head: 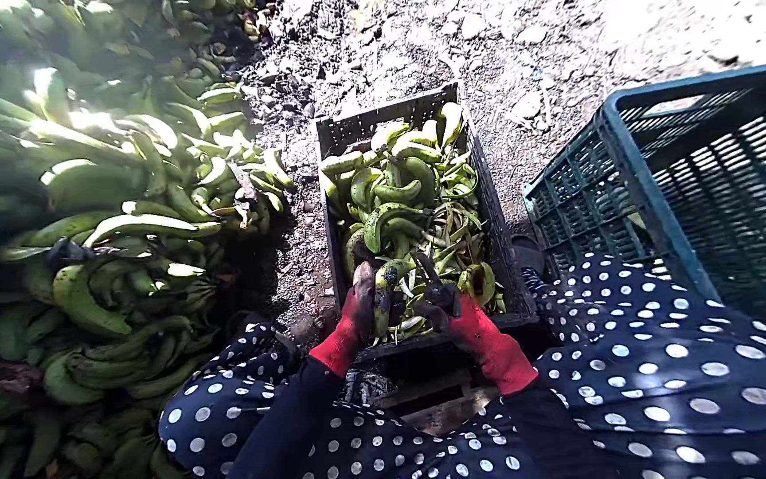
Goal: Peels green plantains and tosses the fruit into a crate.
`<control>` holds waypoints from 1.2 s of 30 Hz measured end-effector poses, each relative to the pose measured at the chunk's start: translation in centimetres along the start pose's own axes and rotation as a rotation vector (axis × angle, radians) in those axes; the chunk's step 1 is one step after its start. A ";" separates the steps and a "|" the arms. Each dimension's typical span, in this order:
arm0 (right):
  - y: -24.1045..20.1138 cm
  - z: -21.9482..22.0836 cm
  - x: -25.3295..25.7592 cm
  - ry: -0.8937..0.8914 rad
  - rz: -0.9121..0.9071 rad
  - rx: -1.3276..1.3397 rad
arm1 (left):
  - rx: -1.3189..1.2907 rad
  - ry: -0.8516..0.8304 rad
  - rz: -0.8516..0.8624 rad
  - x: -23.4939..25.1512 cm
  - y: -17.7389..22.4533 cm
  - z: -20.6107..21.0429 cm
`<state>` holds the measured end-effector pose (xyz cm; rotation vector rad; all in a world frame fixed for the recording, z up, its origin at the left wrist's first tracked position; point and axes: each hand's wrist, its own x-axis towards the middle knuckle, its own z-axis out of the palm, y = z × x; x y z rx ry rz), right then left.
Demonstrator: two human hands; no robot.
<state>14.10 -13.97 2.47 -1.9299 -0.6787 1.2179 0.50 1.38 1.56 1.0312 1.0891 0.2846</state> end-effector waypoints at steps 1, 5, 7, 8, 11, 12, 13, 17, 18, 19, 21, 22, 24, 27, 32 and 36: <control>0.0 -0.1 0.2 -0.018 0.001 -0.043 | 0.022 -0.004 0.003 -0.1 0.0 0.3; -0.6 -1.1 0.1 -0.107 -0.020 -0.101 | -0.075 -0.014 -0.061 -0.8 1.0 1.4; -0.1 -1.4 0.1 -0.221 -0.066 -0.066 | -0.075 0.010 -0.063 -0.9 1.3 1.5; 0.2 -1.5 0.1 -0.290 -0.095 -0.057 | 0.002 0.030 -0.035 -1.0 1.5 1.4; 0.0 -1.4 -0.2 -0.401 -0.163 -0.118 | 0.160 0.044 0.021 -0.6 1.2 0.8; 0.0 -1.3 -0.2 -0.382 -0.162 -0.106 | 0.153 0.044 0.023 -0.6 1.1 0.8; 0.1 -1.1 -0.2 -0.335 -0.141 -0.055 | 0.120 0.047 0.016 -0.6 1.2 0.9; 0.9 -1.0 1.2 -0.018 -0.005 0.109 | -0.070 -0.004 -0.047 -0.5 1.0 1.1; 1.1 -1.0 1.6 0.018 0.011 0.101 | -0.095 -0.022 -0.057 -0.6 1.0 1.2; 1.3 -1.1 1.9 0.030 0.017 0.078 | -0.121 -0.046 -0.060 -0.6 1.0 1.3; 1.4 -1.0 2.3 0.013 0.016 0.023 | -0.113 -0.069 -0.033 -0.8 1.2 1.6; 1.4 -0.8 2.3 0.005 0.015 -0.001 | -0.053 -0.065 0.000 -1.0 1.4 1.7; 1.0 -0.5 2.2 0.009 0.018 -0.027 | 0.124 -0.046 0.074 -1.1 1.7 1.8; 0.7 -0.7 2.1 -0.005 0.021 -0.071 | 0.333 -0.078 0.165 -0.7 1.6 1.4; 0.3 -1.1 2.4 -0.068 0.003 -0.188 | 0.384 -0.122 0.224 -0.4 2.0 1.4; 0.5 -1.1 2.7 -0.151 -0.046 -0.255 | 0.323 -0.121 0.228 -0.1 2.3 1.1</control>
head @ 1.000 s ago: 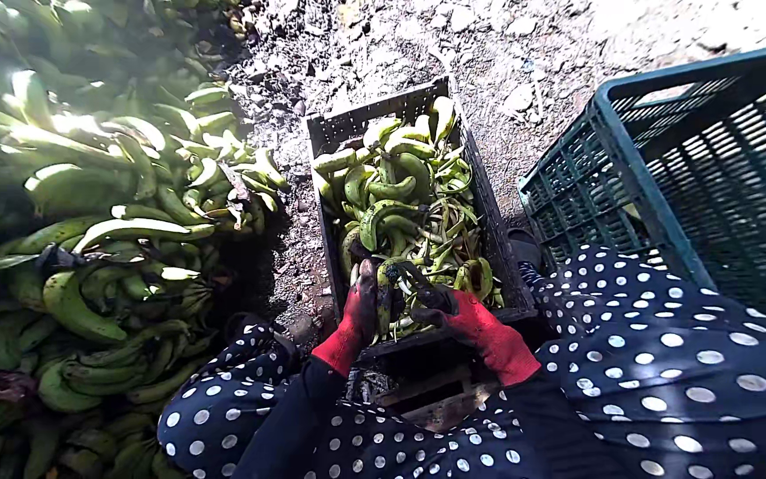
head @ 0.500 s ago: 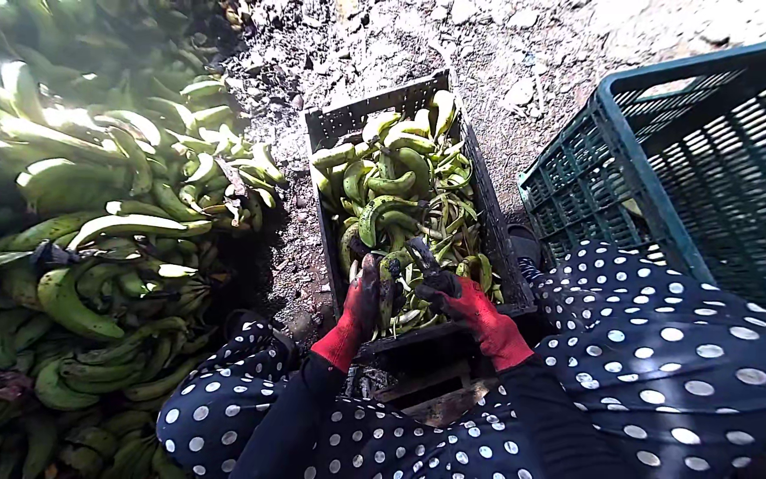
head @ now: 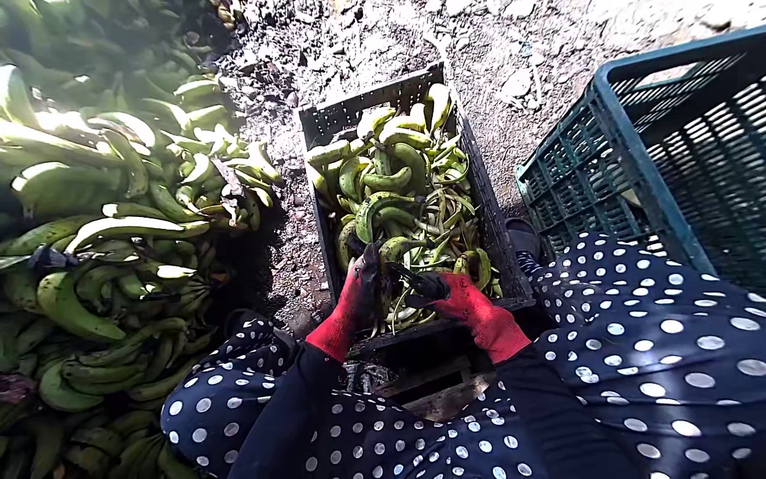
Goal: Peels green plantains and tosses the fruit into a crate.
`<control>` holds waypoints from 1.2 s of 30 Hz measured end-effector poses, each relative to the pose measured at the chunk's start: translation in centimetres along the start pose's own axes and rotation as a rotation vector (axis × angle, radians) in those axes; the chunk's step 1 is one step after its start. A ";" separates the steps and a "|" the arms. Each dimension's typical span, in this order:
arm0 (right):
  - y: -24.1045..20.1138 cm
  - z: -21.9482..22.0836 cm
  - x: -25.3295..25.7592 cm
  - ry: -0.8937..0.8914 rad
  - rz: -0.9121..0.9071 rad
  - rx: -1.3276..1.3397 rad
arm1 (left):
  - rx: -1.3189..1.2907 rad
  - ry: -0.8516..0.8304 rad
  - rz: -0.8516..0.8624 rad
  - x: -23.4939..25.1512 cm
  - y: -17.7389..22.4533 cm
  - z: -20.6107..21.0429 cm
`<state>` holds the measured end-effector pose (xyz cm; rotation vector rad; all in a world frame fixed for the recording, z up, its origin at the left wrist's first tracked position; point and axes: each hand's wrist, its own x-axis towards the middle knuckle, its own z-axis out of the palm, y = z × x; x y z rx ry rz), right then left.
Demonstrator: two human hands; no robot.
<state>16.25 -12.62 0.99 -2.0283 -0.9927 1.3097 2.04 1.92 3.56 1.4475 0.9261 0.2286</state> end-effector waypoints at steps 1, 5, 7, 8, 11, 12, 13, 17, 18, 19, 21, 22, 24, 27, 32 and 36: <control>0.1 0.1 0.0 -0.015 -0.014 -0.012 | -0.031 0.006 0.006 0.0 0.2 0.0; 0.0 0.1 -0.6 -0.066 -0.114 -0.059 | -0.056 -0.013 0.017 0.2 0.4 -0.1; 0.3 -0.2 -0.8 -0.131 -0.165 -0.183 | -0.091 0.000 -0.018 0.5 0.4 -0.2; 0.3 -0.5 -1.0 -0.176 -0.154 -0.271 | -0.131 0.014 -0.041 0.6 0.5 -0.2; 0.6 -0.8 -1.4 -0.201 -0.053 -0.400 | -0.236 0.077 -0.115 0.8 1.0 -0.1; 1.1 -0.8 -1.5 -0.157 -0.052 -0.368 | -0.272 0.106 -0.140 0.8 1.2 -0.1; 1.5 -0.8 -1.5 -0.110 -0.066 -0.335 | -0.313 0.123 -0.159 0.9 1.1 -0.1; 2.0 -0.6 -1.1 -0.039 -0.172 -0.183 | -0.417 0.075 -0.144 1.6 0.4 -0.7; 1.9 -0.7 -1.1 -0.042 -0.190 -0.150 | -0.427 0.070 -0.140 1.6 0.4 -0.7; 1.8 -0.9 -1.1 -0.039 -0.191 -0.136 | -0.442 0.063 -0.136 1.7 0.3 -0.7; 1.8 -1.1 -1.0 -0.016 -0.154 -0.117 | -0.458 0.049 -0.141 1.7 0.3 -0.8; 1.9 -1.2 -0.9 0.009 -0.133 -0.098 | -0.438 0.063 -0.145 1.6 0.3 -0.8; 1.4 -1.2 -0.8 0.071 -0.114 -0.048 | -0.363 0.110 -0.155 1.6 0.2 -0.7; 0.3 -1.2 -0.6 0.136 -0.065 0.055 | -0.281 0.134 -0.154 1.1 0.3 -0.5; 0.8 -0.7 0.9 0.302 -0.094 0.108 | -0.199 0.106 -0.115 1.0 0.8 0.0; -0.2 -0.3 1.2 0.230 -0.069 0.168 | -0.150 0.117 -0.067 0.9 0.6 -0.1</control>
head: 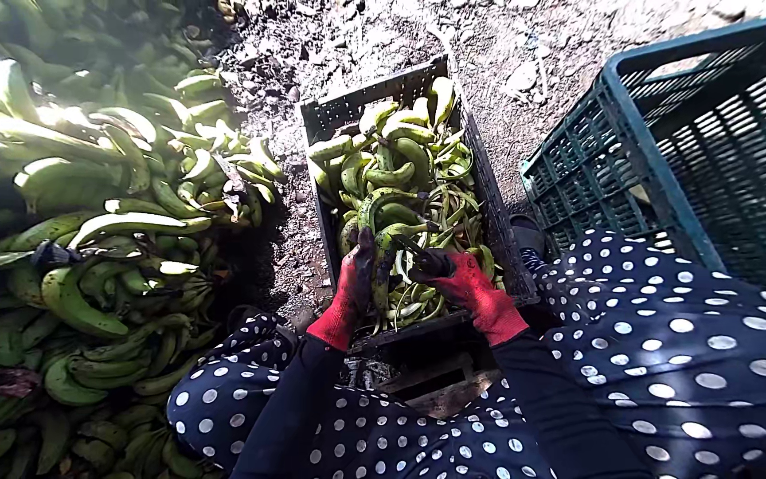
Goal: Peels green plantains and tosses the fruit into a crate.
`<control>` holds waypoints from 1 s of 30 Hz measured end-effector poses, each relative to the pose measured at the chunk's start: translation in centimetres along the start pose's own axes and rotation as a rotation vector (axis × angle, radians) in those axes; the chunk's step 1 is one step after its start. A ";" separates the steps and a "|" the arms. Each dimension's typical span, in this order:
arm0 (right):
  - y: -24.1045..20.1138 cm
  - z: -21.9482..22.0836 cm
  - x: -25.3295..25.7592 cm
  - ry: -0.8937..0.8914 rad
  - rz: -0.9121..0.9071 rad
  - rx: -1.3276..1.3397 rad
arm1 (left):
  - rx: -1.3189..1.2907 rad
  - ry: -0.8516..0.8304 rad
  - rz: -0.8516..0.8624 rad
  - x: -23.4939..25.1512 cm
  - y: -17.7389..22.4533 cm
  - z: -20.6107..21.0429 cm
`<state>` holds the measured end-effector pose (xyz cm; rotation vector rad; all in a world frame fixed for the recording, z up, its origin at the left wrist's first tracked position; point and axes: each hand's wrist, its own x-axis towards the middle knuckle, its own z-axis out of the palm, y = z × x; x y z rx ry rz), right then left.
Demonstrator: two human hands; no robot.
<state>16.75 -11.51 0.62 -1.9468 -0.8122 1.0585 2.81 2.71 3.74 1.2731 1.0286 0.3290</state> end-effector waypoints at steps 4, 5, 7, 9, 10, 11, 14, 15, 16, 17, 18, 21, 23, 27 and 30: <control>-1.1 0.6 -0.7 -0.172 -0.052 -0.079 | 0.070 0.035 -0.020 0.0 0.6 -0.5; -1.2 0.5 -0.9 -0.235 -0.081 -0.139 | 0.090 0.054 -0.027 0.1 0.4 -0.7; -1.1 0.0 -1.2 -0.356 -0.144 -0.276 | 0.106 0.078 -0.027 0.3 0.1 -1.0; -0.9 -0.9 -1.9 -0.365 -0.196 -0.302 | 0.055 0.063 -0.021 0.6 -0.2 -1.2; -0.6 -1.3 -2.2 -0.325 -0.183 -0.261 | 0.001 0.034 -0.032 0.7 -0.2 -1.3; -0.1 -1.6 -2.4 -0.271 -0.159 -0.211 | -0.069 -0.003 -0.037 0.8 -0.3 -1.3; 0.9 -2.6 -2.0 -0.186 -0.015 -0.271 | -0.221 -0.108 -0.076 0.5 0.5 -0.9; 1.2 -2.9 -1.8 -0.179 0.029 -0.331 | -0.222 -0.122 -0.092 0.5 0.6 -1.0; 1.6 -3.1 -1.7 -0.163 0.034 -0.340 | -0.213 -0.115 -0.098 0.5 0.7 -1.0; 1.8 -3.2 -1.6 -0.131 0.023 -0.291 | -0.205 -0.110 -0.087 0.6 0.6 -1.0; 1.7 -3.3 -1.7 -0.097 0.003 -0.218 | -0.191 -0.095 -0.078 0.6 0.5 -1.0; 0.9 -2.8 -1.4 -0.057 -0.077 -0.128 | -0.153 -0.087 -0.048 0.9 -0.2 -1.0; 0.4 -2.6 -0.9 -0.056 -0.109 -0.135 | -0.143 -0.093 -0.061 0.9 -0.1 -0.9; 1.1 -1.9 -0.1 0.004 -0.112 -0.069 | -0.231 -0.133 -0.101 0.6 0.1 -0.6; 0.5 -1.3 0.3 -0.106 -0.077 -0.116 | -0.114 -0.083 -0.053 0.8 0.1 -0.8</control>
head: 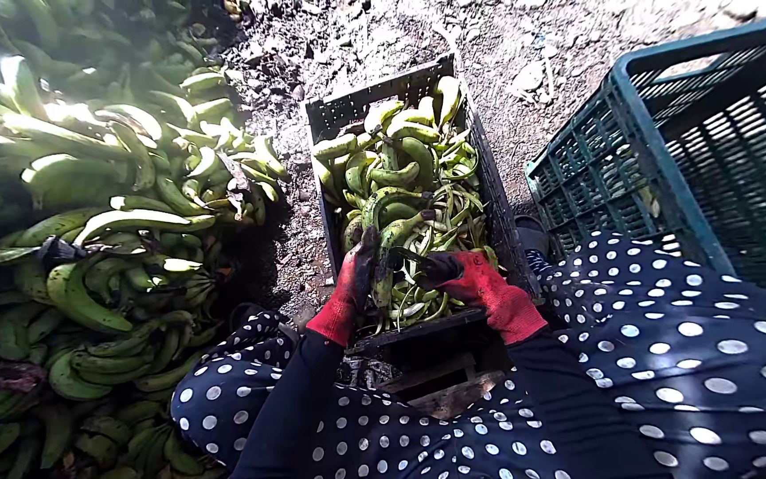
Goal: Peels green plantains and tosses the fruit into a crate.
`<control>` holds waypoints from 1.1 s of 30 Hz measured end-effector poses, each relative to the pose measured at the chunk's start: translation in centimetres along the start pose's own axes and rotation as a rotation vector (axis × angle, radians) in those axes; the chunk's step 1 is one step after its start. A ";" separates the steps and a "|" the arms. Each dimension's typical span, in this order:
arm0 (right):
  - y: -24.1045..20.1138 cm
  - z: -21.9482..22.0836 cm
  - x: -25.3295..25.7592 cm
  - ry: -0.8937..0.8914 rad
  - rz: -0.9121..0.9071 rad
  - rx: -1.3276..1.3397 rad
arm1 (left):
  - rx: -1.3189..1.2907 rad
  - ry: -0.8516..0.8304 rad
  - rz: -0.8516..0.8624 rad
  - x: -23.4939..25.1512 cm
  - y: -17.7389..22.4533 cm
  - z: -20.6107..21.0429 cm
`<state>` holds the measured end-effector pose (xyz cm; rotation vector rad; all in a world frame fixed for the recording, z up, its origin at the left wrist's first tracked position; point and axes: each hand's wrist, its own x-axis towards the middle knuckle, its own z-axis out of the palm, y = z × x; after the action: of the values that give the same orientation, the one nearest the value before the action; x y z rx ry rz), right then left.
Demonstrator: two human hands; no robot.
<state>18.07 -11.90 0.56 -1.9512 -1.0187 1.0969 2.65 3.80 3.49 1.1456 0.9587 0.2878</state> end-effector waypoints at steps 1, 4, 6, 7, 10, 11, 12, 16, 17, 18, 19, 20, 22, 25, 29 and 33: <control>-0.3 0.3 -0.2 -0.059 0.004 0.022 | 0.053 0.020 0.009 0.0 0.0 -0.1; -1.6 0.4 -2.0 -0.214 -0.055 0.040 | 0.140 0.026 0.023 -0.1 0.2 -0.5; -1.8 -0.3 -2.7 -0.240 -0.088 0.045 | 0.115 0.010 0.031 -0.1 0.4 -0.6; -1.8 -0.5 -2.8 -0.208 -0.082 0.092 | 0.093 0.003 0.035 -0.2 0.5 -0.5; -0.5 -1.0 -1.7 -0.069 -0.086 0.202 | 0.105 -0.009 0.051 -0.4 0.7 -0.3; 0.0 -1.0 -1.0 -0.042 -0.082 0.188 | 0.115 -0.007 0.050 -0.5 0.8 -0.2; 0.4 -0.9 -0.5 -0.011 -0.067 0.155 | 0.130 -0.005 0.049 -0.5 0.9 -0.1; -0.5 0.1 -0.5 -0.065 0.036 0.129 | 0.186 0.004 0.067 -0.3 0.6 -0.4; -0.6 0.4 -0.8 -0.125 0.029 0.141 | 0.202 0.008 0.063 -0.3 0.5 -0.7; -0.6 0.8 -1.2 -0.172 -0.001 0.145 | 0.212 0.017 0.046 -0.3 0.4 -1.0; -0.6 1.1 -1.7 -0.220 -0.037 0.128 | 0.208 0.026 0.030 -0.3 0.5 -1.1; -0.7 1.0 -2.1 -0.262 -0.072 0.103 | 0.190 0.028 0.017 -0.3 0.6 -1.1; -1.2 0.6 -2.7 -0.252 -0.103 0.127 | 0.179 0.016 0.016 -0.6 1.0 -1.0; -1.1 -0.2 -2.1 -0.129 -0.075 0.272 | 0.247 0.009 0.081 -1.2 1.5 -0.5; 0.4 -0.8 -0.2 -0.013 -0.135 0.234 | 0.200 -0.051 0.138 -1.0 1.3 -0.2; -2.0 -1.1 -0.8 0.002 -0.076 0.126 | 0.193 -0.090 0.108 -1.0 0.4 -1.4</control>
<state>18.14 -11.88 3.00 -1.7991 -0.9902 1.0899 1.12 4.19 4.24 1.3782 0.8596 0.2319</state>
